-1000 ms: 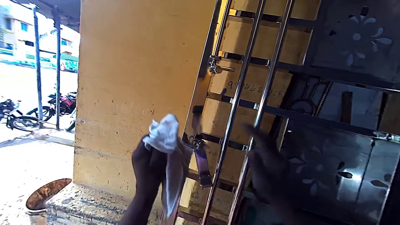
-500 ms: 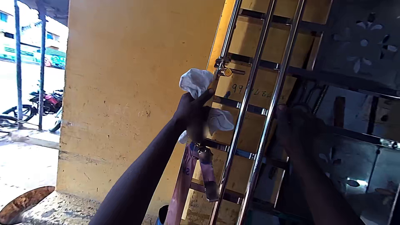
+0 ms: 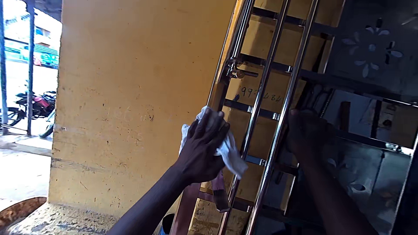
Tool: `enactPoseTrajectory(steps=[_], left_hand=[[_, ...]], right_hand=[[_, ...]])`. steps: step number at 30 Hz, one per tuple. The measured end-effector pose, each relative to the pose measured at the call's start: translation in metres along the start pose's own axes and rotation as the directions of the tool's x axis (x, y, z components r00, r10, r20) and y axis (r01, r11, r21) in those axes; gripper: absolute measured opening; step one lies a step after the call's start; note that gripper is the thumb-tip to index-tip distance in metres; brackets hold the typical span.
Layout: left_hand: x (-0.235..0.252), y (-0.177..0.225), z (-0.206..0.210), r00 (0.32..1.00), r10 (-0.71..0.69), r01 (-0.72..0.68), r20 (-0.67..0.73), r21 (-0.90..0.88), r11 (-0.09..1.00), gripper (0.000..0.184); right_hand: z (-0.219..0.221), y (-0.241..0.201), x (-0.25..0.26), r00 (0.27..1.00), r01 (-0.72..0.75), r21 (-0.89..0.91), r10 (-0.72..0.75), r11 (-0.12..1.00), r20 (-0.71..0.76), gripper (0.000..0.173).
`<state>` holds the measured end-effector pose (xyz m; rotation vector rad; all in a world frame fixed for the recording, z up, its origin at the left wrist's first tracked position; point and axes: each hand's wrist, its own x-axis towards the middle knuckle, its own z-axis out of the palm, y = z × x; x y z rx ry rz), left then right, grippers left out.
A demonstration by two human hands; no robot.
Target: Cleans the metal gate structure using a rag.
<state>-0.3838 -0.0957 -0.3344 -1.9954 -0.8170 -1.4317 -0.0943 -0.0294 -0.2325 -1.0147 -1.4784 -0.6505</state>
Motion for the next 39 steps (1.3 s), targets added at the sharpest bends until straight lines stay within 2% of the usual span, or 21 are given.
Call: enactPoseTrajectory(steps=[2, 4, 7, 9, 10, 12, 13, 14, 16, 17, 18, 19, 20, 21, 22, 25, 29, 31, 35, 37, 39], left_hand=[[0.007, 0.0, -0.005, 0.988, 0.062, -0.073, 0.141, 0.072, 0.995, 0.099], [-0.014, 0.009, -0.006, 0.981, 0.051, -0.054, 0.188, 0.011, 0.998, 0.108], [-0.051, 0.011, -0.011, 0.976, 0.035, -0.001, 0.215, -0.16, 0.987, 0.094], [-0.041, -0.001, -0.012, 0.975, 0.077, -0.038, 0.21, -0.187, 0.982, 0.073], [-0.025, -0.008, -0.011, 0.975, 0.104, -0.077, 0.194, -0.14, 0.987, 0.062], [0.015, -0.02, -0.006, 0.992, 0.115, -0.111, 0.05, -0.085, 0.99, 0.052], [0.032, -0.022, -0.003, 0.995, 0.067, -0.076, -0.069, -0.129, 0.989, 0.052], [0.043, -0.02, -0.002, 0.985, -0.037, 0.002, -0.167, -0.206, 0.979, 0.056], [0.047, -0.014, -0.004, 0.912, -0.341, 0.237, -0.229, -0.385, 0.892, 0.081], [0.042, -0.011, -0.005, 0.858, -0.478, 0.351, -0.187, -0.467, 0.812, 0.087], [0.035, -0.008, -0.006, 0.802, -0.585, 0.441, -0.119, -0.542, 0.715, 0.079], [0.028, -0.006, -0.006, 0.763, -0.646, 0.505, -0.008, -0.616, 0.604, 0.058], [0.022, -0.003, -0.008, 0.739, -0.664, 0.549, 0.114, -0.673, 0.496, 0.037], [0.017, -0.002, -0.01, 0.722, -0.659, 0.578, 0.211, -0.707, 0.407, 0.027], [0.016, -0.002, -0.011, 0.706, -0.663, 0.584, 0.248, -0.733, 0.348, 0.022], [0.043, -0.016, -0.008, 0.688, -0.709, 0.554, 0.154, -0.743, 0.376, 0.019], [0.076, -0.034, -0.003, 0.679, -0.731, 0.518, 0.071, -0.752, 0.408, 0.028], [0.058, -0.028, -0.004, 0.694, -0.714, 0.537, 0.092, -0.727, 0.428, 0.028], [-0.009, -0.019, -0.006, 0.749, -0.641, 0.539, 0.168, -0.717, 0.443, 0.019], [-0.018, -0.02, -0.004, 0.761, -0.631, 0.51, 0.155, -0.743, 0.433, 0.014], [-0.004, -0.023, -0.005, 0.766, -0.634, 0.484, 0.111, -0.748, 0.454, 0.01]], right_hand=[[-0.002, -0.003, 0.001, 1.0, -0.025, 0.0, 0.025, 1.0, 0.002, 0.068], [-0.005, -0.002, 0.001, 0.999, -0.05, 0.025, 0.049, 0.998, 0.019, 0.065], [-0.005, -0.005, 0.001, 0.998, -0.062, 0.071, 0.061, 0.996, 0.018, 0.064], [-0.003, -0.004, 0.001, 0.998, -0.069, 0.069, 0.069, 0.995, -0.006, 0.064], [-0.002, -0.003, 0.0, 0.997, -0.08, 0.074, 0.081, 0.994, -0.008, 0.064], [-0.001, -0.006, 0.001, 0.995, -0.095, 0.077, 0.096, 0.993, -0.008, 0.066], [-0.001, -0.006, 0.001, 0.996, -0.089, 0.075, 0.09, 0.993, -0.011, 0.068], [-0.001, -0.005, 0.001, 0.997, -0.077, 0.072, 0.079, 0.994, -0.024, 0.069], [0.001, -0.001, 0.001, 0.998, -0.05, 0.061, 0.052, 0.997, -0.037, 0.071], [0.002, 0.003, 0.001, 0.998, -0.04, 0.055, 0.042, 0.998, -0.042, 0.071], [0.002, 0.003, 0.001, 0.998, -0.04, 0.059, 0.042, 0.997, -0.044, 0.07], [0.001, 0.002, 0.0, 0.998, -0.046, 0.062, 0.048, 0.997, -0.041, 0.069], [-0.001, 0.001, -0.001, 0.998, -0.053, 0.07, 0.055, 0.996, -0.034, 0.067], [-0.001, -0.001, -0.001, 0.998, -0.058, 0.073, 0.06, 0.996, -0.034, 0.066], [-0.001, -0.003, -0.001, 0.997, -0.063, 0.083, 0.066, 0.995, -0.034, 0.065], [0.003, -0.001, -0.001, 0.998, -0.032, 0.112, 0.038, 0.993, -0.054, 0.064], [0.005, 0.004, -0.001, 0.999, -0.009, 0.166, 0.018, 0.986, -0.05, 0.065], [0.003, 0.006, -0.004, 0.999, -0.003, 0.186, 0.011, 0.983, -0.043, 0.063], [0.006, 0.014, -0.002, 0.998, 0.047, 0.268, -0.035, 0.962, -0.05, 0.059], [0.006, 0.012, -0.002, 0.997, 0.052, 0.273, -0.034, 0.961, -0.071, 0.057], [0.006, 0.002, -0.003, 0.996, 0.032, 0.237, -0.012, 0.971, -0.084, 0.058]])
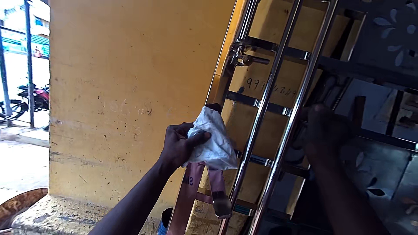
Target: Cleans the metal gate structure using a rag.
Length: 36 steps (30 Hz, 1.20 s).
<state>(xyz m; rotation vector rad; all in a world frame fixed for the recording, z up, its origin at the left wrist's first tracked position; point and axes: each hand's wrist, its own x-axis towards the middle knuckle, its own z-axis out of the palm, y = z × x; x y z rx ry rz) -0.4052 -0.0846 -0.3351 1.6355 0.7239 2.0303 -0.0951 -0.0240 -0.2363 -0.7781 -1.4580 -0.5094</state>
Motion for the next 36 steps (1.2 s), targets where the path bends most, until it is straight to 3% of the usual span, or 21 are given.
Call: enactPoseTrajectory(steps=[5, 8, 11, 17, 20, 22, 25, 27, 31, 36], left_hand=[[0.08, 0.038, 0.026, 0.993, 0.013, -0.01, -0.118, 0.02, 1.0, 0.017], [0.103, 0.051, 0.032, 0.99, -0.002, -0.003, -0.14, -0.035, 0.999, 0.023], [0.082, 0.043, 0.028, 0.992, -0.035, 0.028, -0.12, -0.061, 0.998, 0.027], [-0.002, 0.022, -0.012, 0.99, -0.076, 0.06, 0.121, 0.134, 0.989, 0.015], [0.004, 0.024, -0.017, 0.991, -0.075, 0.062, 0.111, 0.121, 0.991, 0.005], [0.033, 0.03, -0.006, 0.998, -0.003, -0.002, 0.061, 0.086, 0.996, 0.011], [0.075, 0.035, 0.02, 0.97, 0.24, -0.226, -0.048, 0.201, 0.953, 0.022], [0.077, 0.033, 0.029, 0.944, 0.329, -0.319, -0.008, 0.217, 0.922, 0.031], [-0.004, 0.001, 0.008, 0.927, 0.29, -0.341, 0.238, 0.209, 0.916, 0.049], [-0.139, -0.064, -0.011, 0.993, 0.073, -0.089, 0.088, 0.2, 0.976, 0.044]], right_hand=[[0.0, -0.009, 0.0, 0.999, -0.034, -0.063, 0.034, 0.997, 0.006, 0.065], [-0.002, -0.002, -0.001, 0.999, -0.042, -0.042, 0.043, 0.998, 0.024, 0.065], [-0.004, 0.002, -0.001, 0.999, -0.025, -0.01, 0.026, 1.0, 0.036, 0.064], [-0.008, 0.006, 0.001, 0.998, -0.003, -0.046, 0.006, 0.999, 0.069, 0.065], [-0.006, -0.006, 0.001, 0.996, -0.07, -0.12, 0.077, 0.99, 0.054, 0.065], [-0.004, -0.015, 0.001, 0.991, -0.127, -0.162, 0.132, 0.979, 0.021, 0.065], [-0.005, -0.016, 0.0, 0.991, -0.127, -0.168, 0.132, 0.978, 0.02, 0.064], [-0.005, -0.011, 0.0, 0.994, -0.101, -0.141, 0.104, 0.985, 0.014, 0.065], [-0.004, -0.011, 0.001, 0.991, -0.126, -0.127, 0.129, 0.984, 0.015, 0.068], [0.0, -0.018, 0.001, 0.97, -0.244, -0.121, 0.245, 0.962, -0.005, 0.074]])
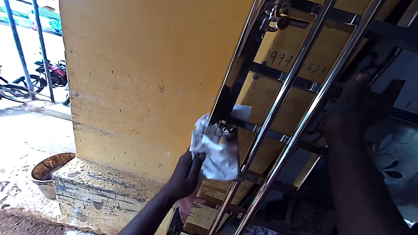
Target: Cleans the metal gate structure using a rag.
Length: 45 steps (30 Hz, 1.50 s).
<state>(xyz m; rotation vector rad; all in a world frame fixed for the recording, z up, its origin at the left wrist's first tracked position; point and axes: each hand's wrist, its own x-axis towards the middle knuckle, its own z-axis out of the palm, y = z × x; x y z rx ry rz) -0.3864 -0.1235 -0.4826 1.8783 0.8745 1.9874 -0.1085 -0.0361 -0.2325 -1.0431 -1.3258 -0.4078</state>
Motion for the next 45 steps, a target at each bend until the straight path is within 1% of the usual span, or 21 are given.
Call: enactPoseTrajectory(steps=[2, 3, 5, 7, 9, 11, 13, 15, 17, 18, 21, 24, 27, 29, 30, 32, 35, 37, 40, 43, 45], left_hand=[[-0.032, -0.009, 0.008, 0.991, -0.043, 0.04, -0.13, -0.023, 0.999, 0.042], [-0.035, -0.011, 0.011, 0.982, -0.037, 0.029, -0.187, -0.046, 0.999, 0.039], [-0.021, -0.006, 0.012, 0.973, -0.015, -0.007, -0.229, -0.092, 0.996, 0.03], [0.009, 0.011, 0.014, 0.966, -0.054, 0.028, -0.253, -0.106, 0.994, 0.025], [0.042, 0.029, 0.016, 0.955, -0.124, 0.097, -0.27, -0.111, 0.989, 0.025], [0.071, 0.047, 0.017, 0.95, -0.171, 0.152, -0.26, -0.091, 0.984, 0.027], [0.095, 0.063, 0.015, 0.956, -0.211, 0.21, -0.202, -0.031, 0.977, 0.029], [0.109, 0.07, 0.015, 0.963, -0.232, 0.239, -0.14, 0.036, 0.97, 0.033], [0.109, 0.071, 0.018, 0.965, -0.209, 0.231, -0.158, 0.14, 0.963, 0.042], [0.105, 0.069, 0.018, 0.965, -0.194, 0.222, -0.175, 0.158, 0.962, 0.043], [0.085, 0.062, 0.016, 0.957, -0.222, 0.241, -0.188, 0.089, 0.966, 0.042], [0.05, 0.05, 0.014, 0.95, -0.258, 0.265, -0.174, 0.015, 0.964, 0.043], [0.009, 0.022, 0.015, 0.956, -0.207, 0.217, -0.208, 0.024, 0.976, 0.032], [-0.012, 0.006, 0.018, 0.95, -0.169, 0.186, -0.263, 0.04, 0.982, 0.03], [-0.017, 0.001, 0.019, 0.945, -0.164, 0.179, -0.285, 0.029, 0.983, 0.03], [-0.014, 0.002, 0.021, 0.929, -0.151, 0.166, -0.337, 0.015, 0.986, 0.029], [0.016, 0.021, 0.02, 0.911, -0.107, 0.125, -0.399, 0.019, 0.992, 0.027], [0.042, 0.039, 0.02, 0.909, -0.097, 0.121, -0.406, 0.034, 0.992, 0.025], [0.07, 0.059, 0.019, 0.897, -0.196, 0.203, -0.395, -0.023, 0.979, 0.02], [0.08, 0.066, 0.021, 0.887, -0.262, 0.265, -0.38, -0.046, 0.963, 0.021], [0.084, 0.067, 0.022, 0.881, -0.266, 0.28, -0.392, -0.021, 0.96, 0.022]], right_hand=[[0.001, 0.002, 0.001, 1.0, 0.001, 0.019, -0.001, 1.0, -0.015, 0.07], [0.001, 0.004, 0.002, 1.0, 0.02, 0.024, -0.02, 1.0, -0.018, 0.069], [0.0, 0.006, 0.003, 0.999, 0.043, 0.047, -0.042, 0.998, -0.005, 0.069], [-0.002, 0.003, 0.0, 0.999, 0.05, 0.044, -0.05, 0.998, 0.005, 0.068], [-0.001, 0.002, 0.0, 0.996, 0.089, -0.007, -0.089, 0.996, -0.018, 0.068], [-0.001, 0.007, 0.0, 0.994, 0.113, -0.05, -0.113, 0.992, -0.001, 0.071], [0.002, 0.012, 0.002, 0.995, 0.103, -0.075, -0.102, 0.992, 0.01, 0.071], [0.002, 0.01, 0.001, 0.995, 0.095, -0.089, -0.097, 0.991, -0.01, 0.071], [-0.001, 0.004, -0.001, 0.996, 0.089, -0.09, -0.09, 0.992, -0.008, 0.071], [-0.002, 0.003, -0.001, 0.996, 0.088, -0.082, -0.087, 0.993, 0.01, 0.07], [0.0, 0.013, 0.003, 0.995, 0.085, -0.023, -0.084, 0.996, 0.05, 0.069], [0.001, 0.015, 0.007, 0.995, 0.076, 0.023, -0.078, 0.997, 0.06, 0.069], [0.005, 0.018, 0.009, 0.997, 0.065, 0.061, -0.068, 0.996, 0.047, 0.069], [0.005, 0.011, 0.006, 0.997, 0.071, 0.079, -0.072, 0.994, 0.013, 0.067], [0.004, 0.008, 0.005, 0.998, 0.065, 0.068, -0.065, 0.996, 0.002, 0.07], [0.003, 0.002, 0.0, 0.999, 0.043, -0.02, -0.044, 0.999, -0.032, 0.074], [0.001, -0.006, -0.003, 0.999, 0.021, -0.146, -0.026, 0.989, -0.03, 0.079], [0.001, -0.004, -0.003, 0.999, 0.029, -0.144, -0.034, 0.989, -0.036, 0.079], [0.002, 0.002, -0.001, 0.994, 0.1, -0.108, -0.104, 0.989, -0.029, 0.075], [0.004, 0.007, 0.001, 0.992, 0.118, -0.105, -0.122, 0.987, -0.037, 0.074], [0.004, 0.005, 0.0, 0.992, 0.116, -0.102, -0.12, 0.988, -0.036, 0.073]])
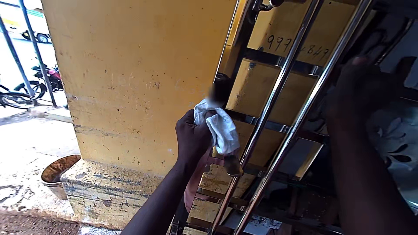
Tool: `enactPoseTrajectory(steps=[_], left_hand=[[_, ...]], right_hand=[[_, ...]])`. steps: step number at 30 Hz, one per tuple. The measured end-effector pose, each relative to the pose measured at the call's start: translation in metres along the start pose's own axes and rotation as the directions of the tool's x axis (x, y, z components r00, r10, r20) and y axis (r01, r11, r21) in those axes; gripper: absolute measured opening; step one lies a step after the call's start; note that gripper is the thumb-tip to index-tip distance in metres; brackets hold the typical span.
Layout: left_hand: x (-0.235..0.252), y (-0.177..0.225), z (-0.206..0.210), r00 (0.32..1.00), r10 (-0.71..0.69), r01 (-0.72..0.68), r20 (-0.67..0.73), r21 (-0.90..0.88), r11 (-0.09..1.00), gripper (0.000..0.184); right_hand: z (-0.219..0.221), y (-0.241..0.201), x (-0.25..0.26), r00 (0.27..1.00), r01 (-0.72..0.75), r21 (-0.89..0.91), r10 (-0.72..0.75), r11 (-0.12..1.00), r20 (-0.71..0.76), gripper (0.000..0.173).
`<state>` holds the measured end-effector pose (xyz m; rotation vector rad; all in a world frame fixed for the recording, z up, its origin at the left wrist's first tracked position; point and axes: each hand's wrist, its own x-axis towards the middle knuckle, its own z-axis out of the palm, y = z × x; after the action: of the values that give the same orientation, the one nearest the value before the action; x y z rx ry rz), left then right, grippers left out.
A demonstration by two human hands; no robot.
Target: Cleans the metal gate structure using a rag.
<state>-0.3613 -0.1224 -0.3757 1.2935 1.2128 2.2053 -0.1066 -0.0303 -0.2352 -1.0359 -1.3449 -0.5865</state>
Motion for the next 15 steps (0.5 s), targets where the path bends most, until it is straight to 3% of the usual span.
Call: enactPoseTrajectory(steps=[5, 10, 15], left_hand=[[-0.007, -0.006, -0.005, 0.993, 0.097, -0.092, -0.062, 0.08, 0.993, 0.015], [-0.023, -0.03, -0.01, 0.965, 0.185, -0.2, -0.184, -0.065, 0.978, 0.006], [0.006, -0.004, -0.002, 0.954, 0.257, -0.27, -0.152, -0.073, 0.96, 0.016]], right_hand=[[0.002, 0.006, 0.001, 1.0, 0.022, -0.007, -0.022, 1.0, 0.005, 0.071], [0.0, 0.006, 0.001, 0.998, 0.059, 0.038, -0.059, 0.998, -0.005, 0.066], [0.0, 0.007, 0.001, 0.999, 0.047, 0.039, -0.046, 0.998, -0.012, 0.065]])
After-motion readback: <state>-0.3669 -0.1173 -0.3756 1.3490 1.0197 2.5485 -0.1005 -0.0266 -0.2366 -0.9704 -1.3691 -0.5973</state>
